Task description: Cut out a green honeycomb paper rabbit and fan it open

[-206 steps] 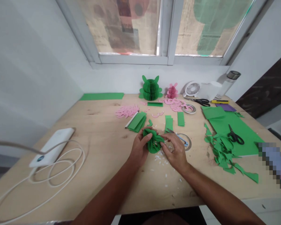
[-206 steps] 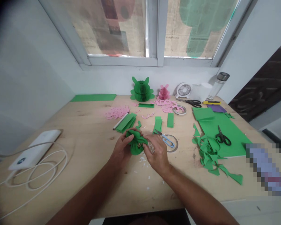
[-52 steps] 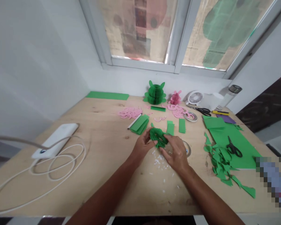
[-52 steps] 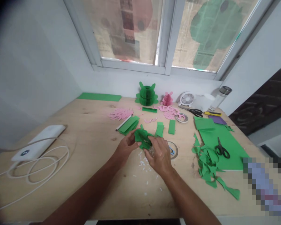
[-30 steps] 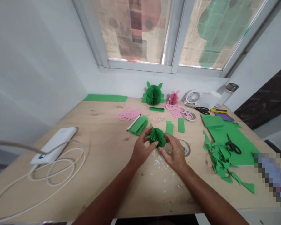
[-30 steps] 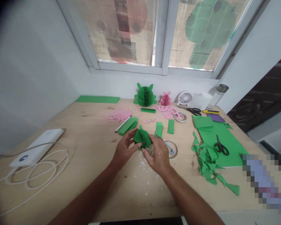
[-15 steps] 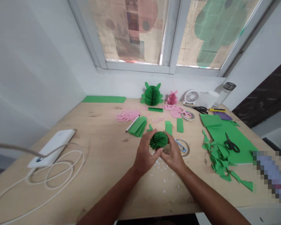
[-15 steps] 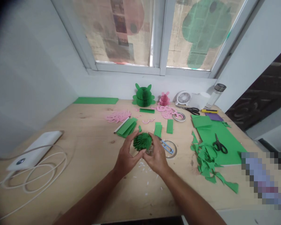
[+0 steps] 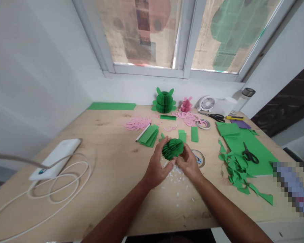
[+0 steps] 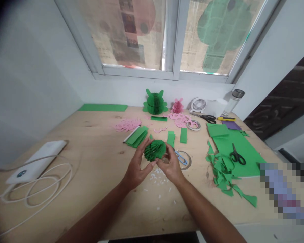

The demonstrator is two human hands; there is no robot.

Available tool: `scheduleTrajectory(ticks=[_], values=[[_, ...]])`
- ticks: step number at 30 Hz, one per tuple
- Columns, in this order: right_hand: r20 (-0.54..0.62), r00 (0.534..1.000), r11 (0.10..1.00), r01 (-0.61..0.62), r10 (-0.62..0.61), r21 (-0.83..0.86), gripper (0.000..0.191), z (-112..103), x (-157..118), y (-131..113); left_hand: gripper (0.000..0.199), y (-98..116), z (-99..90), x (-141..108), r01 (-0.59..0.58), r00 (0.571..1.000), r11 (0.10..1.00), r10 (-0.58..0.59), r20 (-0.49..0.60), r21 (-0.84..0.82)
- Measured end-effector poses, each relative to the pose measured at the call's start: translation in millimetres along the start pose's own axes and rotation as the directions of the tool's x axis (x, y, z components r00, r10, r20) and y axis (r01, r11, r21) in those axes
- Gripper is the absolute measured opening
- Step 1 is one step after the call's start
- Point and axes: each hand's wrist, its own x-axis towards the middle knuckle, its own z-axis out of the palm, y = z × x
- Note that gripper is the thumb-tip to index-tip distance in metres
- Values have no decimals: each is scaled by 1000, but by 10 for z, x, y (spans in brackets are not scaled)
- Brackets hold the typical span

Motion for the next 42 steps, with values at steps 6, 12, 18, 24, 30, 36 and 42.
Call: scheduleTrajectory(ticks=[6,12,18,24,30,36,42], values=[[30,999,990,-20,16,139,39,17,19,-196,66,-19,8,3,61,995,964,-79,-60,-261],[28,1000,969,-21,15,245,33,17,12,-248,72,-55,39,22,166,983,896,-183,-2,-411],[29,999,963,-23,16,267,37,10,33,-218,78,-73,64,23,294,955,837,-282,97,-461],[38,999,975,-38,30,220,38,-3,28,-179,78,-54,65,34,280,956,853,-288,48,-440],[92,996,991,-5,-7,132,44,-33,4,-247,74,-43,59,23,205,976,923,-219,-6,-326],[122,992,976,-34,8,213,55,-12,-5,-243,72,-16,86,-7,54,997,999,-54,-53,2],[-4,996,948,-80,86,307,49,12,4,-217,71,14,109,-27,-16,1000,990,19,-22,142]])
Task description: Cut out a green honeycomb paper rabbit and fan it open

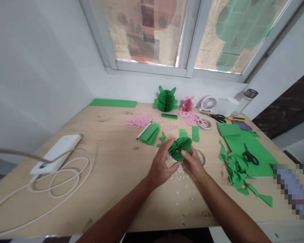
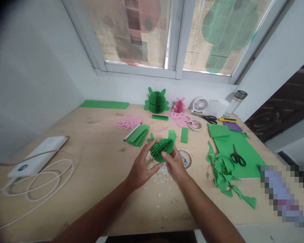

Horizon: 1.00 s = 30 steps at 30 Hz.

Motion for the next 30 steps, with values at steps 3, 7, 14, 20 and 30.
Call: scheduleTrajectory(ticks=[3,7,14,20,30], values=[[-21,1000,1000,12,-12,1,48,-14,11,-33,71,-6,-8,-4,15,1000,999,-15,-6,-35],[11,999,999,40,-39,-13,51,-62,37,-38,58,-41,-19,5,79,993,985,-91,-80,-151],[5,995,995,96,-96,-24,52,-107,64,3,12,-70,-43,61,340,935,892,-356,3,-298],[11,994,991,108,-107,-75,56,-109,53,15,16,-24,-20,69,483,876,811,-451,173,-331],[-32,994,995,103,-102,7,52,-110,58,37,8,-3,-3,72,457,889,845,-442,118,-278]])
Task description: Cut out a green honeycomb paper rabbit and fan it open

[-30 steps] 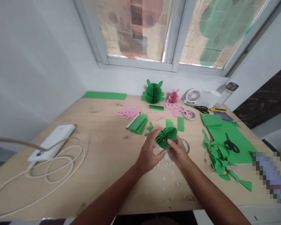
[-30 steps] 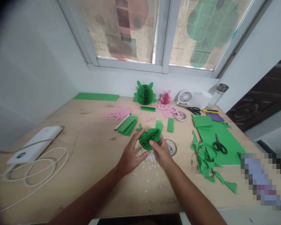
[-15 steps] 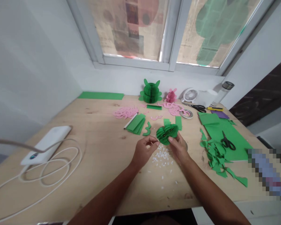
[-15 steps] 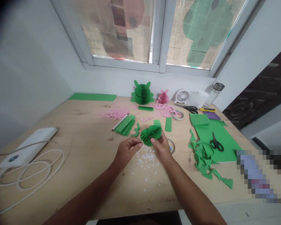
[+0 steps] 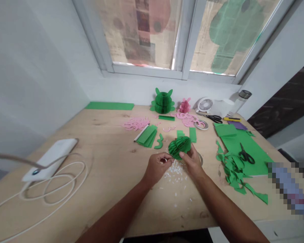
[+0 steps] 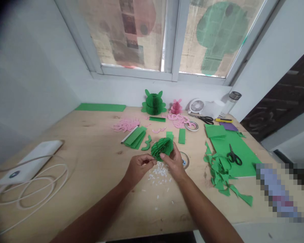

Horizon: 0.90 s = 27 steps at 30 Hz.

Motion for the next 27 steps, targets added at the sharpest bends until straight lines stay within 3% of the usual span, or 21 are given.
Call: scheduleTrajectory(ticks=[5,9,12,16,19,27], values=[[-15,1000,1000,7,-6,16,50,-11,-4,10,10,-31,-19,7,-16,1000,996,16,3,93],[6,1000,1000,15,-15,0,47,-22,-10,12,9,-75,-105,59,-45,989,984,68,-130,173],[33,999,997,24,-22,-72,50,-18,-21,4,27,-58,-175,86,-143,965,984,163,-205,109],[87,994,966,80,-60,-245,60,-29,-38,17,56,1,-204,53,-316,947,947,318,-44,50],[145,984,902,157,-107,-402,59,-40,-43,21,65,16,-180,11,-361,933,930,359,40,70],[244,953,761,293,-181,-579,56,2,-68,-25,58,-38,-133,-5,-358,932,917,363,2,176]])
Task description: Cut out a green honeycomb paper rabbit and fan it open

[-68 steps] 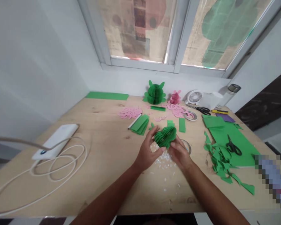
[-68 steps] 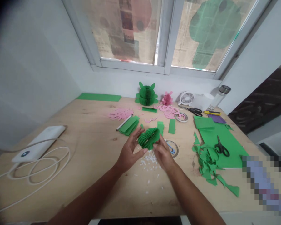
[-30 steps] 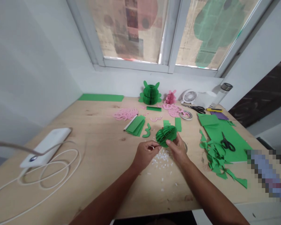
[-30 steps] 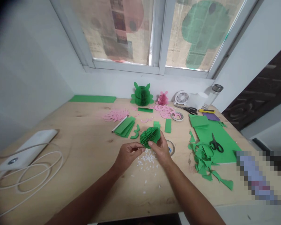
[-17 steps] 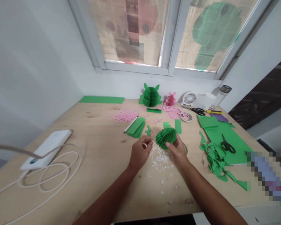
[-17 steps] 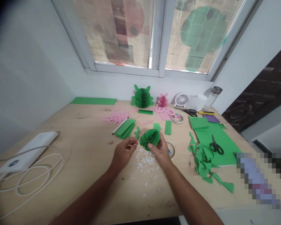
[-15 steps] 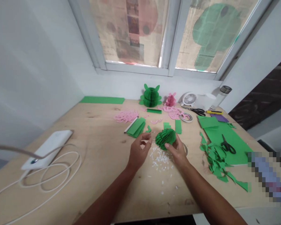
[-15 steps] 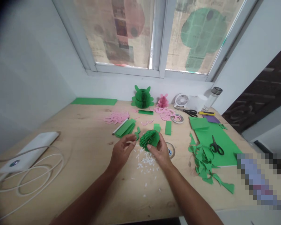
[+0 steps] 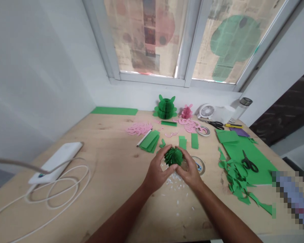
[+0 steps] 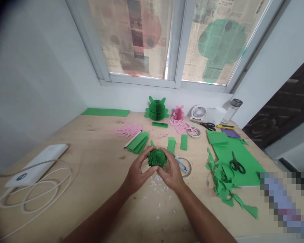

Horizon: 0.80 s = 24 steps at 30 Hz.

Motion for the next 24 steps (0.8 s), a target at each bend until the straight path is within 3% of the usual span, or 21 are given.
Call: scheduleTrajectory(ticks=[7,24], values=[[-38,996,994,84,-86,-67,48,14,-16,50,57,0,-19,6,15,999,999,-13,-32,41],[-121,992,998,28,-35,-60,36,43,-42,49,58,74,-17,2,123,992,981,-120,28,-149]])
